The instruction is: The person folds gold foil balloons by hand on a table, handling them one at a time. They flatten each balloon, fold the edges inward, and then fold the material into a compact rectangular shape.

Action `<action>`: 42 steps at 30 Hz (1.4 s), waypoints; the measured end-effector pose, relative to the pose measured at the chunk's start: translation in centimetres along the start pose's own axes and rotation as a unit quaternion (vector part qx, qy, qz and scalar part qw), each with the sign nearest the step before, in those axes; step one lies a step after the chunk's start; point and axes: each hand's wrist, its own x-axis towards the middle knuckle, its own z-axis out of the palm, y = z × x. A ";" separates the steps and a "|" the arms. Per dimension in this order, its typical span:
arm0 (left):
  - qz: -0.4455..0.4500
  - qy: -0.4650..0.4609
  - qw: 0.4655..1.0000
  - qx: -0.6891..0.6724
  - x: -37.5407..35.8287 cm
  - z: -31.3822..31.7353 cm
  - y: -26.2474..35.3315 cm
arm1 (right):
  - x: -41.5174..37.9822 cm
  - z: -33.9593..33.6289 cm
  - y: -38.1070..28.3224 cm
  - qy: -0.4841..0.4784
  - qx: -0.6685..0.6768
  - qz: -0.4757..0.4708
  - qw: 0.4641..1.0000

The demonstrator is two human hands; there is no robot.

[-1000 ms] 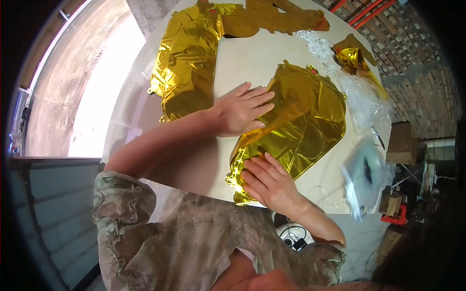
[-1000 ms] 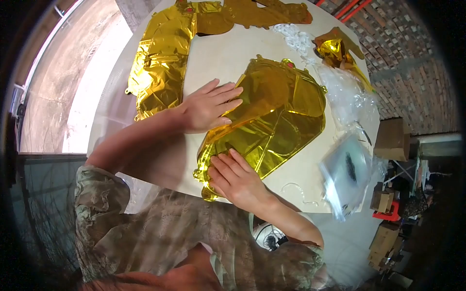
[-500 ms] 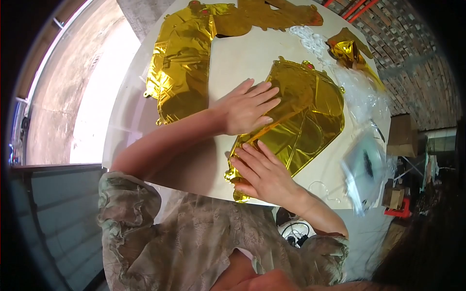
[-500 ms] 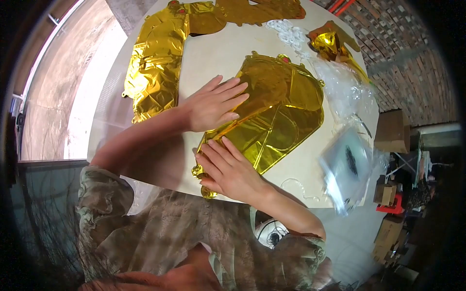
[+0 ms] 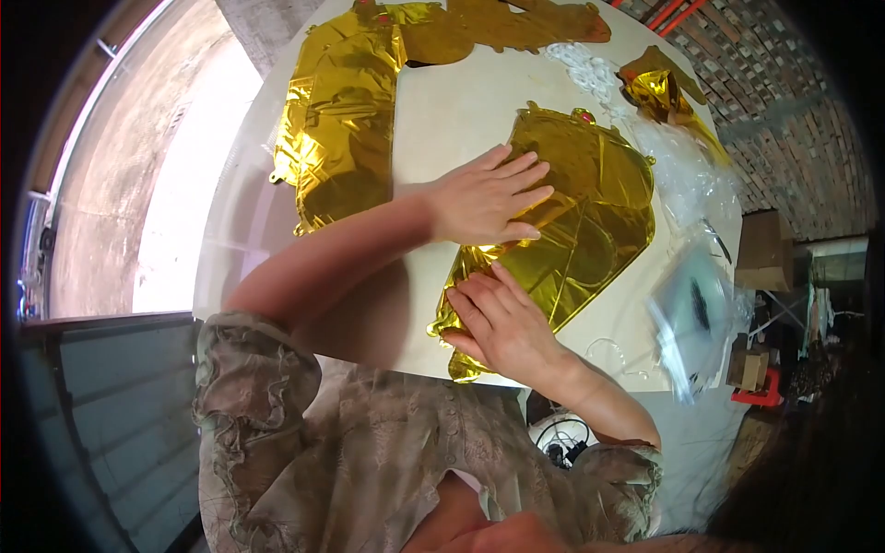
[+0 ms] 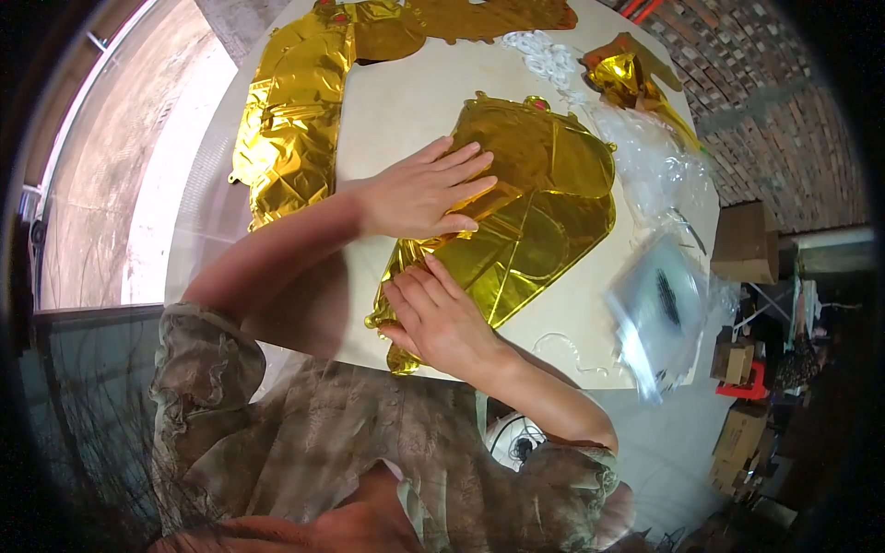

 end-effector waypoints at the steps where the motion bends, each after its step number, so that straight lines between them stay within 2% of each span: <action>1: 0.016 -0.016 1.000 0.003 0.2 -0.3 -0.1 | 0.1 0.0 -0.1 0.000 0.001 -0.001 1.000; 7: 0.036 -0.036 0.997 -0.066 1.8 -0.1 -1.9 | 0.0 -0.2 -0.2 0.005 -0.016 -0.002 1.000; 11: 0.028 -0.049 0.998 -0.033 2.0 0.4 -1.9 | -0.3 0.0 -1.0 0.009 -0.010 0.016 1.000; 19: 0.020 -0.022 0.999 -0.027 1.7 0.9 -1.7 | -1.6 -0.4 -3.3 -0.050 -0.011 0.058 0.997; 22: 0.021 -0.017 0.999 -0.028 1.7 0.9 -1.8 | -1.7 -1.1 -2.8 -0.040 0.045 0.064 0.996; 25: 0.014 -0.022 0.999 -0.038 1.7 0.9 -1.7 | -1.9 -0.9 -2.8 -0.045 -0.004 0.083 0.996; 29: 0.009 -0.013 0.999 -0.047 1.8 0.4 -1.5 | -2.4 0.1 -3.6 -0.029 0.015 0.092 0.995; 31: 0.008 0.050 0.997 -0.060 1.6 0.3 -1.3 | -2.3 0.3 -3.8 -0.035 0.022 0.099 0.994; 37: 0.050 0.052 0.994 -0.083 1.8 -0.4 -1.5 | -2.0 0.6 -4.4 -0.006 0.005 0.113 0.994; 42: 0.031 0.034 0.993 -0.110 1.6 -0.4 -1.2 | -1.9 0.3 -4.5 -0.019 0.004 0.117 0.993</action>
